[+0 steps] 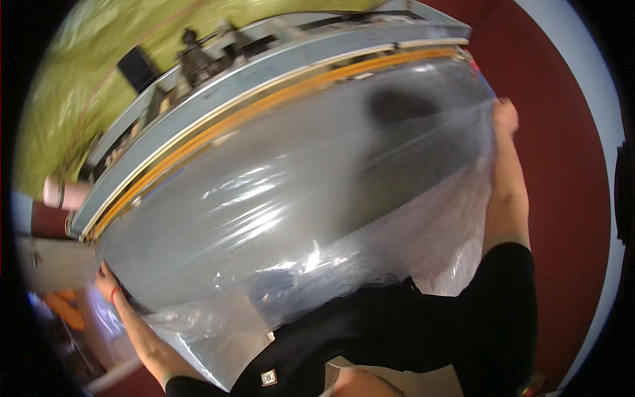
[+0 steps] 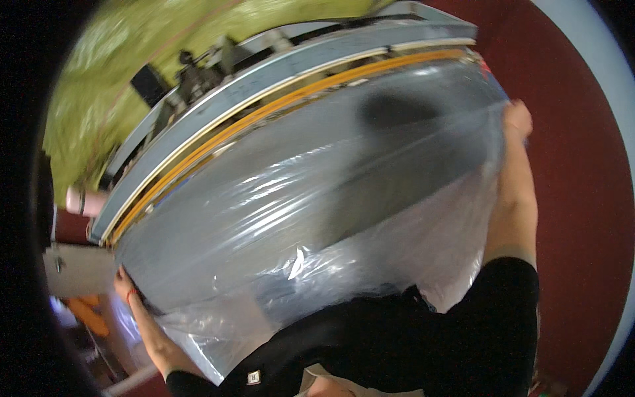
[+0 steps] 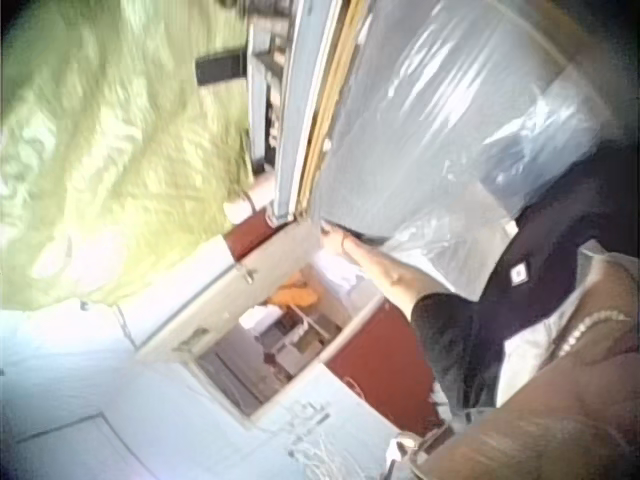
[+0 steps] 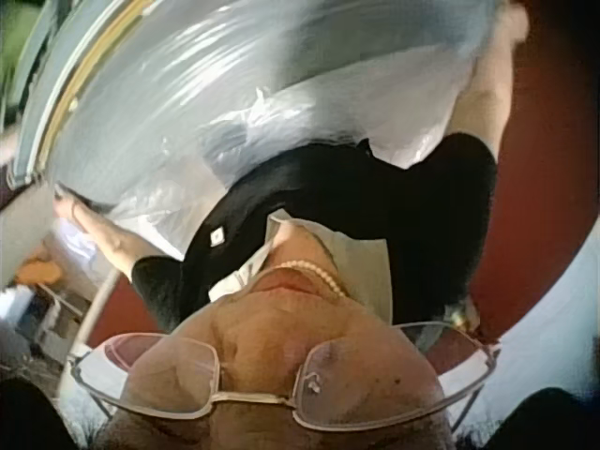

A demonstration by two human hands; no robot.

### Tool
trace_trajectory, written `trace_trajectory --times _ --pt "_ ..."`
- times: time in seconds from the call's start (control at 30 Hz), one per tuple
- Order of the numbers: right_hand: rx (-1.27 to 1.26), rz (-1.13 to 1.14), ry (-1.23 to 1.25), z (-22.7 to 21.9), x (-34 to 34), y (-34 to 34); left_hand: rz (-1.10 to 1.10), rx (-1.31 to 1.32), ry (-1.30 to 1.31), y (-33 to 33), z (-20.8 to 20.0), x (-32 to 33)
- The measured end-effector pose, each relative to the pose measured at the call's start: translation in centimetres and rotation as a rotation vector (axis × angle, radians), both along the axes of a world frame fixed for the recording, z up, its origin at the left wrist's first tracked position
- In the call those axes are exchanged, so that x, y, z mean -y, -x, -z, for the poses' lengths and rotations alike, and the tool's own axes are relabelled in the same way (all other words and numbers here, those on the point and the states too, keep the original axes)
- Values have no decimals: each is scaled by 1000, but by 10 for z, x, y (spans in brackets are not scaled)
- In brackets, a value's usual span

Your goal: The recorder is using a heat sealer to seal large plastic bags.

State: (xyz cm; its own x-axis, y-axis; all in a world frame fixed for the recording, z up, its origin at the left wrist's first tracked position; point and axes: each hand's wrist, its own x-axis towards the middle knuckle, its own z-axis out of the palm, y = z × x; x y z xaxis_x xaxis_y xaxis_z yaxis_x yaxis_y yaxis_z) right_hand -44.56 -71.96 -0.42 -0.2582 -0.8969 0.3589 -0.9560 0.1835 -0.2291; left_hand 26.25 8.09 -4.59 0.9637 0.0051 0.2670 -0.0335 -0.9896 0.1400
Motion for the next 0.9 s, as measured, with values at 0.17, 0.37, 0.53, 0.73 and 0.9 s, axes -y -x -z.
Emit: trace_trajectory --times 0.17,0.37,0.53,0.73,0.9 --pt "-55 -26 13 9 9 -31 478 374 604 64 -25 107" --pt "-6 -39 20 10 6 -13 1471 -1404 919 419 -90 388" --pt "19 -93 61 14 5 -14 1709 -1231 683 572 -33 473" --pt "14 -87 76 16 10 -15 1425 -2158 461 567 -14 476" --pt "-71 -80 70 12 7 -11 1613 -1772 1252 447 -94 387"
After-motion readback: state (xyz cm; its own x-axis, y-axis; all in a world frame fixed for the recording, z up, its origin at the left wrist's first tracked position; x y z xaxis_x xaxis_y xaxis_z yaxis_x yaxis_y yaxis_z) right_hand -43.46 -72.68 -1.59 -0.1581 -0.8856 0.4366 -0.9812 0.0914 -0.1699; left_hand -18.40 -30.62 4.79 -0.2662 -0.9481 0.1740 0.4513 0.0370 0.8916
